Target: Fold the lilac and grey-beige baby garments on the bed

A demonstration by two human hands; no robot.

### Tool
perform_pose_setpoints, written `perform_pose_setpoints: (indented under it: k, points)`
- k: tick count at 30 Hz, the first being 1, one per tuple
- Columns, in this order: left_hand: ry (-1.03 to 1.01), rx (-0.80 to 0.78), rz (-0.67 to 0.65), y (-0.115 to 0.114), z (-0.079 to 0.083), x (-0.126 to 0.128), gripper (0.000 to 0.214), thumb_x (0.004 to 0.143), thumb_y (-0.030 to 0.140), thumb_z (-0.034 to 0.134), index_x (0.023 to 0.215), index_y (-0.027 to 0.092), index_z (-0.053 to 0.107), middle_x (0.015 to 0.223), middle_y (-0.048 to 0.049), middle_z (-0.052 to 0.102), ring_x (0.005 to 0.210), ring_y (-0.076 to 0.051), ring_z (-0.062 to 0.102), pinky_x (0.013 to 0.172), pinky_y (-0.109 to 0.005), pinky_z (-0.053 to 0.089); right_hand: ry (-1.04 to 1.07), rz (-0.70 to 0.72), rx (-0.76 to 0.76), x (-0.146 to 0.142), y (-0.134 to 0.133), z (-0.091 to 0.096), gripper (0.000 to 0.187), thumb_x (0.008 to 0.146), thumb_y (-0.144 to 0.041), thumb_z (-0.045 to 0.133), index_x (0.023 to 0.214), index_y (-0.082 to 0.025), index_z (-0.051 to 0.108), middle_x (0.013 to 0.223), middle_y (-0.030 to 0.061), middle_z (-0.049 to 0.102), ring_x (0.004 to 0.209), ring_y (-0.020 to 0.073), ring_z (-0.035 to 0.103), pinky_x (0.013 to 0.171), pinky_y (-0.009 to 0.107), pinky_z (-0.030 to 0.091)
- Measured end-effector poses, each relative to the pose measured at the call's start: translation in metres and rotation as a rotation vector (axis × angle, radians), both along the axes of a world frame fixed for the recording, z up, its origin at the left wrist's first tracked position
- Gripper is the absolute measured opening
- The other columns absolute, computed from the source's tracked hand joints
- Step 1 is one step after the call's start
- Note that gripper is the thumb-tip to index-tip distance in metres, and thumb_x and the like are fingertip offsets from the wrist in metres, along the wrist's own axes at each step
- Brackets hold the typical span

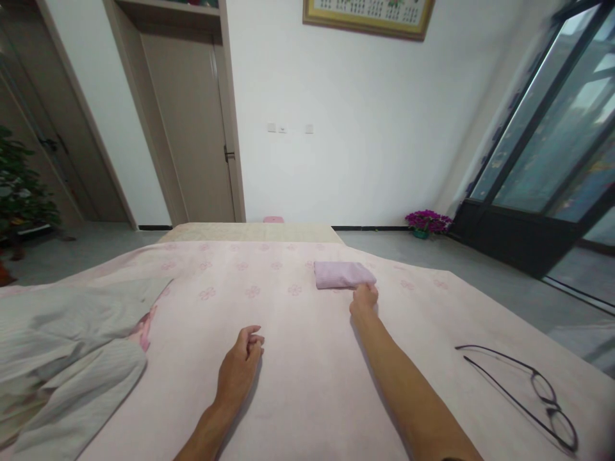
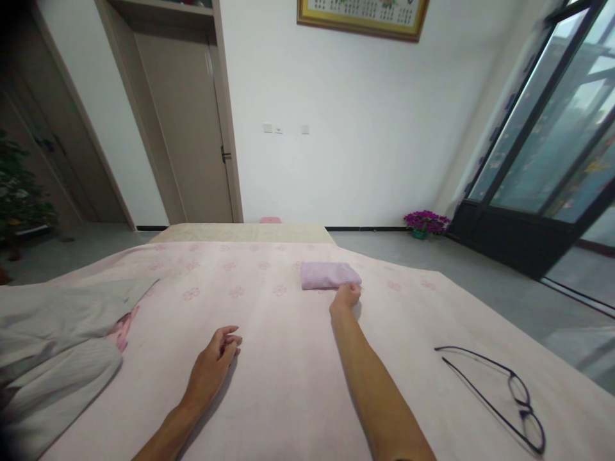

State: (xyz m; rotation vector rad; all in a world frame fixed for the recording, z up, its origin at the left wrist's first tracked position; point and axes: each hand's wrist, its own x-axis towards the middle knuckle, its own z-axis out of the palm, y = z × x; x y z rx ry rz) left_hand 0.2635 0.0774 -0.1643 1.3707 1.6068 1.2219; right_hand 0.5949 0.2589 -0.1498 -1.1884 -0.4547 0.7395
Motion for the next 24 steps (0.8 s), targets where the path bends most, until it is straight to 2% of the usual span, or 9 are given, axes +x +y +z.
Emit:
perform_pose_setpoints:
  k: [1, 3, 6, 8, 11, 14, 19, 24]
  points:
    - [-0.002, 0.002, -0.004, 0.0, 0.0, 0.0, 0.034, 0.082, 0.039, 0.056, 0.112, 0.025, 0.062, 0.098, -0.0044, 0.074, 0.083, -0.022, 0.071, 0.077, -0.031, 0.049, -0.058, -0.021, 0.021, -0.002, -0.006, 0.0, 0.033, 0.089, -0.019, 0.052, 0.121, -0.021, 0.059, 0.125, 0.004, 0.06, 0.116, 0.0173, 0.055, 0.099, 0.034, 0.047]
    - [0.004, -0.001, -0.013, 0.0, 0.0, 0.0, 0.034, 0.083, 0.039, 0.055, 0.113, 0.025, 0.062, 0.099, -0.0043, 0.074, 0.084, -0.022, 0.071, 0.078, -0.031, 0.049, -0.346, 0.003, 0.032, -0.005, -0.013, 0.002, 0.037, 0.083, -0.013, 0.055, 0.119, -0.022, 0.062, 0.133, 0.0039, 0.057, 0.129, 0.0175, 0.046, 0.109, 0.034, 0.038]
    - [0.016, 0.002, -0.025, -0.001, -0.001, -0.001, 0.034, 0.083, 0.038, 0.055, 0.113, 0.025, 0.061, 0.1, -0.0047, 0.073, 0.086, -0.022, 0.07, 0.079, -0.031, 0.049, -0.927, 0.17, 0.034, -0.004, -0.018, 0.002, 0.039, 0.078, -0.016, 0.064, 0.117, -0.024, 0.065, 0.145, 0.004, 0.051, 0.143, 0.022, 0.029, 0.118, 0.044, 0.022]
    - [0.028, 0.011, -0.03, -0.001, -0.001, -0.001, 0.033, 0.083, 0.038, 0.055, 0.112, 0.024, 0.062, 0.1, -0.0052, 0.073, 0.087, -0.021, 0.07, 0.08, -0.031, 0.049, -1.161, 0.272, 0.005, -0.001, -0.02, -0.003, 0.043, 0.079, -0.022, 0.068, 0.121, -0.025, 0.064, 0.147, 0.0057, 0.049, 0.145, 0.0259, 0.026, 0.119, 0.051, 0.014]
    - [0.079, 0.011, -0.056, -0.003, -0.001, -0.001, 0.032, 0.086, 0.037, 0.05, 0.114, 0.023, 0.06, 0.102, -0.0053, 0.073, 0.09, -0.02, 0.07, 0.083, -0.031, 0.049, -1.479, 0.375, -0.178, 0.005, -0.023, -0.015, 0.05, 0.089, -0.033, 0.057, 0.138, -0.022, 0.053, 0.151, 0.0107, 0.044, 0.145, 0.0292, 0.027, 0.118, 0.054, 0.01]
    - [0.133, 0.001, -0.083, -0.003, 0.001, -0.002, 0.032, 0.089, 0.035, 0.045, 0.115, 0.023, 0.058, 0.105, -0.0048, 0.072, 0.095, -0.019, 0.069, 0.084, -0.03, 0.049, -1.832, 0.351, -0.389, 0.006, -0.027, -0.024, 0.055, 0.098, -0.037, 0.038, 0.151, -0.02, 0.036, 0.157, 0.0127, 0.034, 0.146, 0.0312, 0.025, 0.116, 0.055, 0.013]
    - [0.183, -0.004, -0.09, -0.005, 0.006, -0.001, 0.031, 0.089, 0.035, 0.044, 0.114, 0.024, 0.058, 0.106, -0.0042, 0.072, 0.097, -0.02, 0.068, 0.085, -0.031, 0.048, -1.928, 0.201, -0.382, -0.007, -0.043, -0.028, 0.055, 0.099, -0.037, 0.035, 0.152, -0.02, 0.035, 0.159, 0.0135, 0.028, 0.145, 0.0336, 0.025, 0.114, 0.052, 0.021]
    - [0.195, -0.01, -0.085, -0.009, 0.012, 0.001, 0.03, 0.088, 0.036, 0.045, 0.113, 0.024, 0.058, 0.104, -0.0042, 0.072, 0.095, -0.021, 0.068, 0.083, -0.032, 0.047, -1.936, 0.268, -0.34, -0.027, -0.068, -0.031, 0.058, 0.1, -0.041, 0.035, 0.153, -0.019, 0.032, 0.16, 0.015, 0.024, 0.146, 0.0324, 0.023, 0.114, 0.049, 0.024]
